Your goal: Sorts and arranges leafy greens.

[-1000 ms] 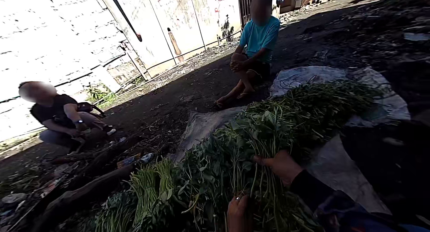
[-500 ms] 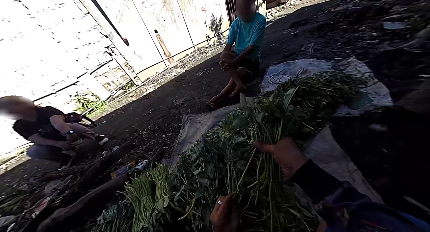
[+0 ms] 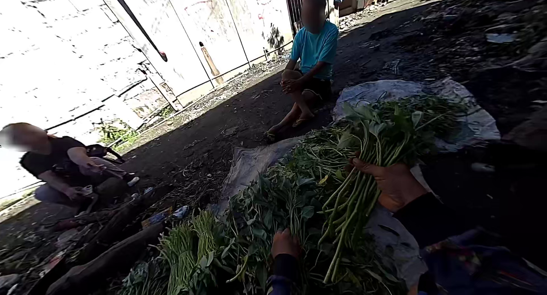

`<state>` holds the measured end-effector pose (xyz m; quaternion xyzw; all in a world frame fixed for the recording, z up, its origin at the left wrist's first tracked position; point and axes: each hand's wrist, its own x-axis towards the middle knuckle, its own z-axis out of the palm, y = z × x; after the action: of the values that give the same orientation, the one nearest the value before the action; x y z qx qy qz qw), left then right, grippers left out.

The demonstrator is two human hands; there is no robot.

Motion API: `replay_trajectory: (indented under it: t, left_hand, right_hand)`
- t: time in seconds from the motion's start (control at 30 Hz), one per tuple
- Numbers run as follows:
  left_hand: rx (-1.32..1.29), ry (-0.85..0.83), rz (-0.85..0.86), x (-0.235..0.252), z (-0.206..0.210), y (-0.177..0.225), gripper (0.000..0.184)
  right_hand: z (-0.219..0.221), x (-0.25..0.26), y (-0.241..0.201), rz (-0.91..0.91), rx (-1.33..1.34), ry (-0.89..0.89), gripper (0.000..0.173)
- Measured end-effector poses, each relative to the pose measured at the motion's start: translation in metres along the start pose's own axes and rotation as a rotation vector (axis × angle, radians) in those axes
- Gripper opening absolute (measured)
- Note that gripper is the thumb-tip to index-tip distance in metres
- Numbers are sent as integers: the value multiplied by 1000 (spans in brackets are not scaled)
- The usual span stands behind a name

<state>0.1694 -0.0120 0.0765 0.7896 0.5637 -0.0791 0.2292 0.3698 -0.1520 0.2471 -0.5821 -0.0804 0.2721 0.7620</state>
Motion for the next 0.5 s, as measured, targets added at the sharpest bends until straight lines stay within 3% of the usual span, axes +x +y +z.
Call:
replay_trajectory:
  t: [0.07, 0.13, 0.2, 0.4, 0.5]
  left_hand:
    - [-85, 98, 6, -2, -9, -5, 34]
    - [-326, 363, 118, -18, -18, -12, 28]
    - [-497, 522, 213, -32, -24, -17, 26]
    - [-885, 541, 319, -57, -22, -11, 23]
    - [-1046, 537, 361, -74, -20, 0, 38]
  right_hand:
    - [-7, 4, -3, 8, 61, 6, 22]
    - [-14, 9, -5, 2, 72, -30, 24]
    - [-15, 10, -6, 16, 43, -53, 23]
    - [12, -5, 15, 109, -248, -100, 34]
    - [28, -15, 36, 198, -320, -111, 33]
